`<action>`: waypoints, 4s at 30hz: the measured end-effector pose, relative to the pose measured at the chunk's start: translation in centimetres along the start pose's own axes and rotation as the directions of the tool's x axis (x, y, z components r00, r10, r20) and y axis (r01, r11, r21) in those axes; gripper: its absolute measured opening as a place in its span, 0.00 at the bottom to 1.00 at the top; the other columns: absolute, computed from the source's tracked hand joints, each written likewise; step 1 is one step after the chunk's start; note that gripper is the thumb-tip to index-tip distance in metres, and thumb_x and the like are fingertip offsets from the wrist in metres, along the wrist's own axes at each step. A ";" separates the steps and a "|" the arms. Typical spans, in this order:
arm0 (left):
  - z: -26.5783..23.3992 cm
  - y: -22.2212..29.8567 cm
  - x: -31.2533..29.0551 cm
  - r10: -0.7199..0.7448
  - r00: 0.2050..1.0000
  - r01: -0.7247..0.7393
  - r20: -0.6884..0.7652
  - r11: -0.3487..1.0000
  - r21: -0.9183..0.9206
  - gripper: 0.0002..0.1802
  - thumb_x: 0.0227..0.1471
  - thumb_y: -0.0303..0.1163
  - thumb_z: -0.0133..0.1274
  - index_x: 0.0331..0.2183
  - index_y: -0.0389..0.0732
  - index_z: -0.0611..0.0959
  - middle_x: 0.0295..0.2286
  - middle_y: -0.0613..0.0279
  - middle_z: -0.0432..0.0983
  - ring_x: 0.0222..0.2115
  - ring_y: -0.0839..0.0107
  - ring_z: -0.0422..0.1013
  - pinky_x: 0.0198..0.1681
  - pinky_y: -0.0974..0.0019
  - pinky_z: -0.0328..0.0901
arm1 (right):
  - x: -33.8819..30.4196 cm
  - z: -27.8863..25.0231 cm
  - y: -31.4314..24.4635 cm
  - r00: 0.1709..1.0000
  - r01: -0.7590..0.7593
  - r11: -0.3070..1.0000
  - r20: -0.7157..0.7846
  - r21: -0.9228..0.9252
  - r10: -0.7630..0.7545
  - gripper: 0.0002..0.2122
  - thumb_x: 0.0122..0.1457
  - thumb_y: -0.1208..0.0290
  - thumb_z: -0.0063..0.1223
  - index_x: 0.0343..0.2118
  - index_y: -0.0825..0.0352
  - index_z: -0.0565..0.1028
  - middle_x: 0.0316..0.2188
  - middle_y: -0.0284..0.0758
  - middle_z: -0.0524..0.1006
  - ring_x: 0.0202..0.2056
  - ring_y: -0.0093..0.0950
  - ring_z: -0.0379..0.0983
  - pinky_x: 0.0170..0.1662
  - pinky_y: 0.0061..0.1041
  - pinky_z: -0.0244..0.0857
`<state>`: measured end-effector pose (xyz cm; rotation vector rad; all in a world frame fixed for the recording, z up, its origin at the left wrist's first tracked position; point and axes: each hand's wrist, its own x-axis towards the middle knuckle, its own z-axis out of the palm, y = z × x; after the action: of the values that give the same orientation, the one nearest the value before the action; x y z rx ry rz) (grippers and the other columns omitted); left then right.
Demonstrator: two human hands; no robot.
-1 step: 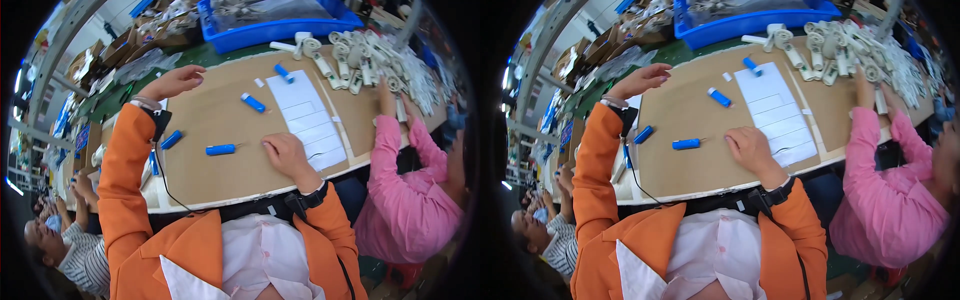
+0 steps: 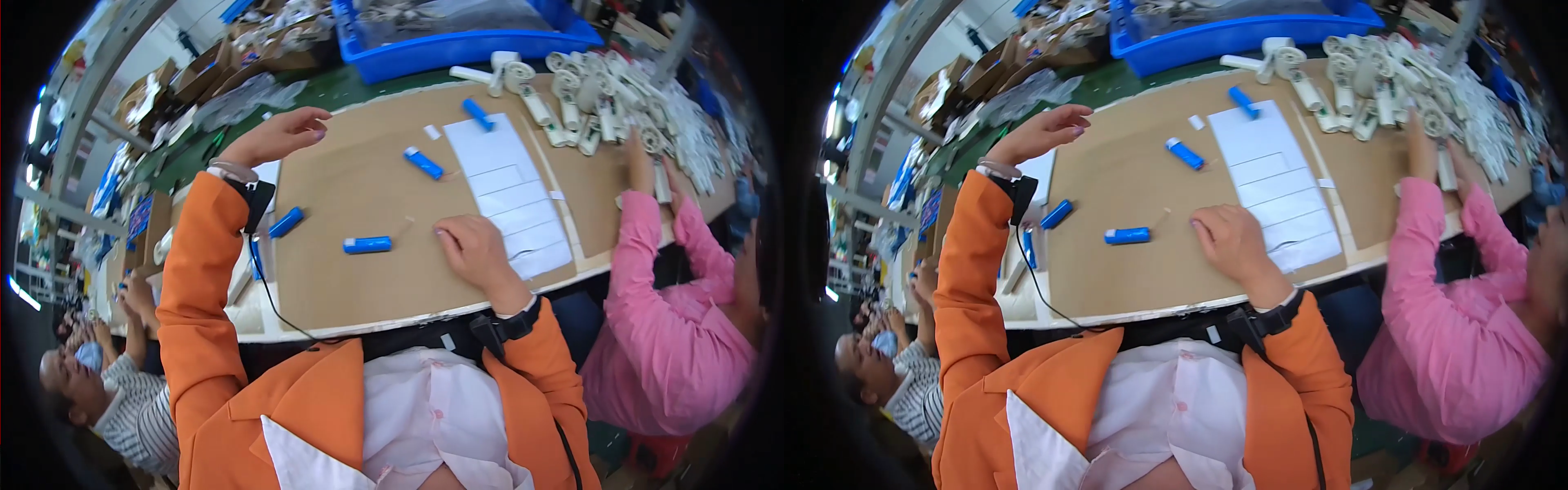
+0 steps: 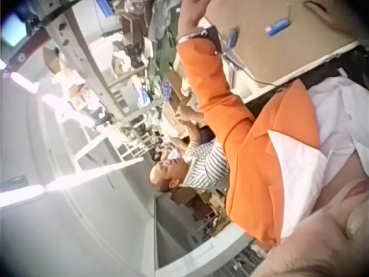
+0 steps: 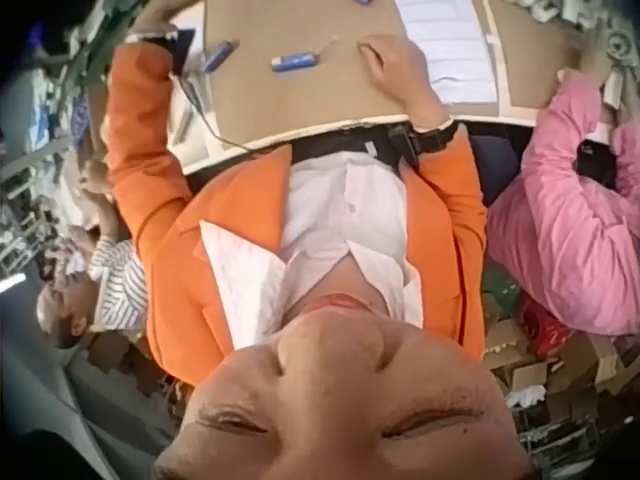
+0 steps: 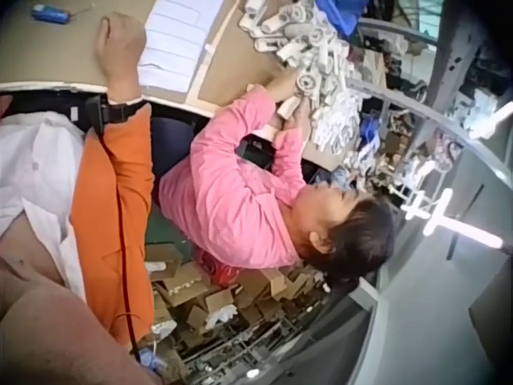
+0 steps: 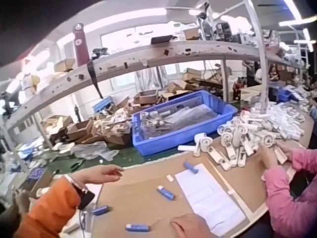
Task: The person picks up a battery and a fan housing, inserts the battery into the housing, and tucks the wires in by hand. They then place the assembled unit on the table and repeat the process.
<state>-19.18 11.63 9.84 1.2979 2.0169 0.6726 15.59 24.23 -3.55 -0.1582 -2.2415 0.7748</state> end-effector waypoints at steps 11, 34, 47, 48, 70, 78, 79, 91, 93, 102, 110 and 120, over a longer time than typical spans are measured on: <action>7.0 -4.0 -15.9 0.214 0.932 -0.009 -0.293 0.821 0.571 0.33 0.50 0.31 0.58 0.57 0.42 0.69 0.48 0.51 0.72 0.47 0.56 0.70 0.50 0.59 0.66 | 1.2 -1.7 -5.6 0.948 0.190 0.982 0.259 0.008 -0.186 0.17 0.51 0.74 0.59 0.46 0.59 0.76 0.45 0.40 0.74 0.44 0.39 0.71 0.44 0.36 0.67; 8.6 -9.0 -21.2 -0.197 0.831 0.545 -0.520 0.477 0.690 0.25 0.47 0.29 0.52 0.50 0.44 0.75 0.32 0.50 0.77 0.33 0.50 0.75 0.34 0.49 0.70 | 6.1 6.7 -1.8 0.952 0.009 0.803 0.250 -0.595 0.175 0.14 0.53 0.73 0.51 0.42 0.73 0.74 0.34 0.43 0.75 0.40 0.43 0.70 0.44 0.39 0.65; -8.9 -20.3 -14.3 -0.138 0.699 0.612 -0.702 0.624 0.487 0.29 0.45 0.48 0.60 0.47 0.43 0.79 0.40 0.45 0.78 0.42 0.47 0.74 0.46 0.51 0.68 | 7.7 3.1 3.8 0.974 -0.193 0.861 0.017 -0.470 0.228 0.13 0.48 0.67 0.60 0.37 0.62 0.79 0.41 0.42 0.76 0.41 0.43 0.72 0.45 0.41 0.67; -10.0 -23.7 -14.9 -0.129 0.737 0.583 -0.664 0.619 0.527 0.34 0.41 0.51 0.63 0.47 0.41 0.79 0.41 0.44 0.78 0.43 0.47 0.73 0.48 0.51 0.67 | 7.7 2.9 4.0 0.972 -0.208 0.873 0.006 -0.441 0.234 0.13 0.47 0.67 0.60 0.37 0.60 0.79 0.41 0.41 0.76 0.41 0.42 0.72 0.44 0.41 0.67; -2.1 -8.0 -2.7 0.022 0.918 0.185 -0.395 0.858 0.479 0.29 0.34 0.39 0.68 0.39 0.39 0.74 0.35 0.51 0.71 0.37 0.56 0.70 0.39 0.58 0.68 | 9.8 1.9 5.1 0.923 -0.325 0.893 -0.309 -0.311 0.228 0.12 0.52 0.74 0.53 0.41 0.62 0.75 0.40 0.38 0.74 0.43 0.38 0.71 0.38 0.36 0.68; 13.2 5.0 9.9 -0.126 0.983 0.132 -0.137 0.991 0.033 0.34 0.43 0.40 0.68 0.48 0.35 0.72 0.43 0.53 0.72 0.40 0.68 0.73 0.41 0.65 0.70 | 9.1 2.1 6.4 0.903 -0.428 0.858 -0.174 -0.283 0.392 0.11 0.51 0.76 0.53 0.39 0.66 0.74 0.38 0.40 0.75 0.39 0.41 0.73 0.35 0.38 0.68; 14.5 5.3 10.7 -0.126 0.982 0.133 -0.141 0.990 0.038 0.34 0.43 0.40 0.68 0.48 0.35 0.72 0.43 0.53 0.72 0.40 0.68 0.73 0.41 0.65 0.70 | 9.1 2.2 6.8 0.859 -0.474 0.836 -0.354 -0.275 0.371 0.10 0.51 0.76 0.53 0.38 0.67 0.74 0.39 0.40 0.75 0.40 0.41 0.73 0.36 0.38 0.68; 16.5 5.6 3.6 0.152 0.970 -0.245 -0.192 0.630 -0.737 0.27 0.61 0.29 0.48 0.59 0.36 0.62 0.54 0.52 0.67 0.51 0.65 0.69 0.53 0.62 0.66 | 9.1 2.4 7.0 0.935 -0.285 0.923 -0.286 -0.258 0.208 0.11 0.51 0.75 0.54 0.39 0.67 0.76 0.46 0.43 0.73 0.48 0.41 0.69 0.49 0.39 0.63; 15.9 5.5 0.2 0.144 0.962 -0.271 -0.230 0.583 -0.766 0.26 0.61 0.29 0.48 0.59 0.36 0.64 0.53 0.52 0.67 0.50 0.66 0.70 0.53 0.63 0.67 | 9.0 2.5 7.0 0.931 -0.267 0.928 -0.319 -0.260 0.179 0.11 0.52 0.75 0.54 0.39 0.67 0.75 0.45 0.42 0.73 0.47 0.41 0.70 0.48 0.39 0.64; 14.1 -2.4 -1.9 0.129 0.866 -0.499 -0.482 0.177 -0.849 0.22 0.62 0.31 0.47 0.57 0.40 0.68 0.46 0.62 0.72 0.33 0.80 0.68 0.39 0.75 0.65 | 12.0 -4.6 7.1 0.846 -0.388 0.894 -0.471 -0.223 0.250 0.11 0.55 0.74 0.51 0.42 0.64 0.75 0.38 0.44 0.76 0.43 0.44 0.72 0.45 0.41 0.65; 13.9 -3.9 -2.8 0.079 0.851 -0.522 -0.520 0.242 -0.818 0.19 0.62 0.31 0.47 0.54 0.39 0.70 0.42 0.65 0.73 0.29 0.84 0.65 0.36 0.76 0.65 | 14.9 -7.8 17.3 0.948 -0.243 0.564 -0.070 -0.789 0.310 0.13 0.48 0.74 0.56 0.39 0.67 0.74 0.37 0.45 0.77 0.42 0.45 0.73 0.46 0.43 0.66; 13.8 -3.0 -2.6 0.033 0.839 -0.525 -0.543 0.311 -0.792 0.18 0.62 0.30 0.47 0.53 0.39 0.72 0.41 0.65 0.73 0.30 0.85 0.67 0.35 0.78 0.66 | 16.6 -7.9 17.3 0.812 -0.466 0.537 -0.100 -0.703 0.575 0.21 0.52 0.67 0.57 0.49 0.66 0.69 0.42 0.46 0.76 0.46 0.44 0.73 0.47 0.39 0.66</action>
<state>-9.94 9.12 -0.85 0.7581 1.1533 2.0966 7.11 47.62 0.94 -1.2468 -2.5492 0.1409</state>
